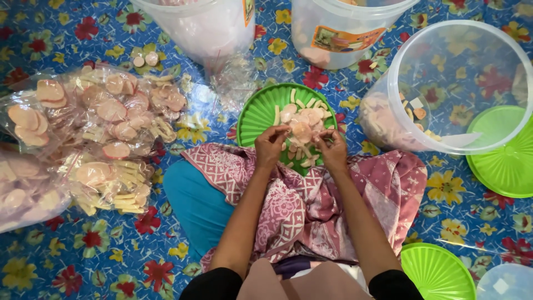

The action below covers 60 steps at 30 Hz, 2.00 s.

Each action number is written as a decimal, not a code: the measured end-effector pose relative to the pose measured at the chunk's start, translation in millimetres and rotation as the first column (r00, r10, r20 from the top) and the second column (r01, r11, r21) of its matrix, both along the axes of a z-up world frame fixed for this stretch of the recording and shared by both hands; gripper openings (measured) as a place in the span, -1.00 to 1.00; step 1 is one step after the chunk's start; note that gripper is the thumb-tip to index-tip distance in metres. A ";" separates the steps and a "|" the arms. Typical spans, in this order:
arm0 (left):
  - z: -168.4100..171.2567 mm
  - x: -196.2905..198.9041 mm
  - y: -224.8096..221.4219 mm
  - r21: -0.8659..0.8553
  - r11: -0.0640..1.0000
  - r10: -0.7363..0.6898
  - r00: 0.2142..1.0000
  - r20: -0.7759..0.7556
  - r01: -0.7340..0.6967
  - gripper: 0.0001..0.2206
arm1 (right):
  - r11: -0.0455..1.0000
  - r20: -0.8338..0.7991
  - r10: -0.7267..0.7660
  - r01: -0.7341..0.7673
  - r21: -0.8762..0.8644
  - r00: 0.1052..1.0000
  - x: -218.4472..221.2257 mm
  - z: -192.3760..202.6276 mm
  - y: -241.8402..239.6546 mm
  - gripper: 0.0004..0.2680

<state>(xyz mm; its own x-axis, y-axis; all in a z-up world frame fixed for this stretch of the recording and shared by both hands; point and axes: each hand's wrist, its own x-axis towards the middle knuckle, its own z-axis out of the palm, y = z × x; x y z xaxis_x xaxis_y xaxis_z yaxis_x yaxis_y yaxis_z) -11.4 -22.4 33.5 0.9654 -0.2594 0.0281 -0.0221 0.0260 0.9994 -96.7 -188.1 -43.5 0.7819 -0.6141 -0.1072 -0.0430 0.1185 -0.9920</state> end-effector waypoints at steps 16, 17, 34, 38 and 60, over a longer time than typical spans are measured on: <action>-23.9 0.9 4.5 0.123 0.992 0.066 0.969 -0.237 -0.038 -0.75 | 0.995 0.020 0.073 -0.072 -0.065 0.997 -6.1 38.8 15.7 -0.83; -18.6 3.7 6.6 0.130 0.978 0.190 0.958 -0.214 -0.165 -0.77 | 0.998 0.013 0.023 -0.022 -0.063 1.000 -5.9 25.8 8.7 -0.84; -50.9 20.5 -0.5 -0.037 0.916 0.356 0.853 -0.382 -0.399 -0.79 | 0.569 -0.582 0.120 -0.536 -0.623 0.804 -10.1 28.5 13.3 -0.83; -52.6 20.3 0.3 0.006 0.946 0.308 0.892 -0.331 -0.325 -0.83 | 0.807 -0.285 0.105 -0.249 -0.536 0.953 -7.1 48.1 20.7 -0.82; -60.8 15.6 -1.5 0.135 0.969 0.225 0.967 -0.121 -0.208 -0.75 | 0.906 -0.020 0.100 -0.099 -0.412 0.995 -1.9 28.8 13.2 -0.85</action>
